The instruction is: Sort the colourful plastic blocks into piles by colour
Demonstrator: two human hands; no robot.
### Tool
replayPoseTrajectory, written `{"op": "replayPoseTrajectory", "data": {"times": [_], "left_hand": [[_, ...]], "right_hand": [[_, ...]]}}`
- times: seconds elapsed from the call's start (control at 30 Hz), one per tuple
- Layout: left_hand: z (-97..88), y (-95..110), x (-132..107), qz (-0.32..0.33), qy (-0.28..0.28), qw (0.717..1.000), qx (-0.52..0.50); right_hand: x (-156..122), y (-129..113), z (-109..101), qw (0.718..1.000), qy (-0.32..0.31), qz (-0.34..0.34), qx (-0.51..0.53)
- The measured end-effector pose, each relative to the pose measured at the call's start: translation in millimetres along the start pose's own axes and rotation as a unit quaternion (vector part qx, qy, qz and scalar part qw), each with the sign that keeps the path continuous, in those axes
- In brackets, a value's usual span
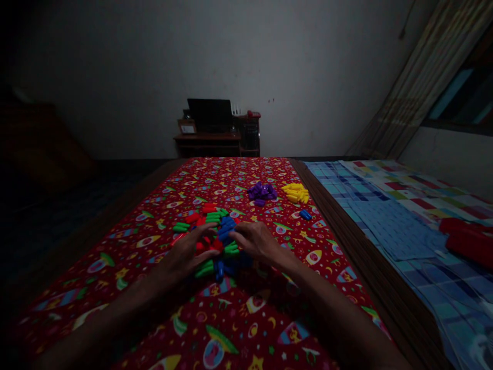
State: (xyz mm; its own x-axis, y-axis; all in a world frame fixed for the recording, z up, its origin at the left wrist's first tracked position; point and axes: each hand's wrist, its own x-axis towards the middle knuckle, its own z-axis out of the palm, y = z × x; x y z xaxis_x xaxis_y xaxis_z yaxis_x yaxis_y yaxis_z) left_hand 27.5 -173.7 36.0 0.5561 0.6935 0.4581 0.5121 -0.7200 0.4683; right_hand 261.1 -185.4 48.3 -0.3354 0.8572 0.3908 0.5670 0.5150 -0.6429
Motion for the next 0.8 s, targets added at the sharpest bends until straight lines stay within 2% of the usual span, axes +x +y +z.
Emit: {"op": "replayPoseTrajectory", "data": {"times": [0.1, 0.27, 0.4, 0.47, 0.6, 0.63, 0.7, 0.8], "left_hand": [[-3.1, -14.4, 10.9, 0.007, 0.008, 1.000, 0.021], [6.6, -37.8, 45.7, 0.041, -0.029, 0.997, 0.053], [24.4, -49.0, 63.4, 0.022, -0.099, 0.991, 0.092], [29.3, -52.5, 66.4, 0.000, -0.103, 0.989, 0.104], [26.1, -53.0, 69.5, -0.030, -0.069, 0.996, 0.057], [23.8, -50.3, 70.3, -0.032, -0.061, 0.997, 0.032], [20.1, -40.2, 71.4, -0.039, -0.048, 0.998, -0.019], [20.3, -16.7, 70.6, -0.048, -0.037, 0.996, -0.070]], "right_hand": [[8.9, 33.6, -31.5, 0.995, 0.070, 0.058, -0.046], [-3.5, 91.4, -86.3, 0.971, 0.087, 0.159, -0.155], [-25.9, 110.9, -110.8, 0.951, 0.045, 0.223, -0.207], [-31.9, 112.7, -117.2, 0.935, 0.058, 0.258, -0.235], [-24.0, 102.7, -115.0, 0.902, 0.178, 0.270, -0.287], [-18.8, 96.7, -109.0, 0.908, 0.192, 0.255, -0.272], [-7.5, 80.1, -88.8, 0.942, 0.179, 0.201, -0.198], [4.5, 47.8, -45.2, 0.991, 0.096, 0.085, -0.028]]}}
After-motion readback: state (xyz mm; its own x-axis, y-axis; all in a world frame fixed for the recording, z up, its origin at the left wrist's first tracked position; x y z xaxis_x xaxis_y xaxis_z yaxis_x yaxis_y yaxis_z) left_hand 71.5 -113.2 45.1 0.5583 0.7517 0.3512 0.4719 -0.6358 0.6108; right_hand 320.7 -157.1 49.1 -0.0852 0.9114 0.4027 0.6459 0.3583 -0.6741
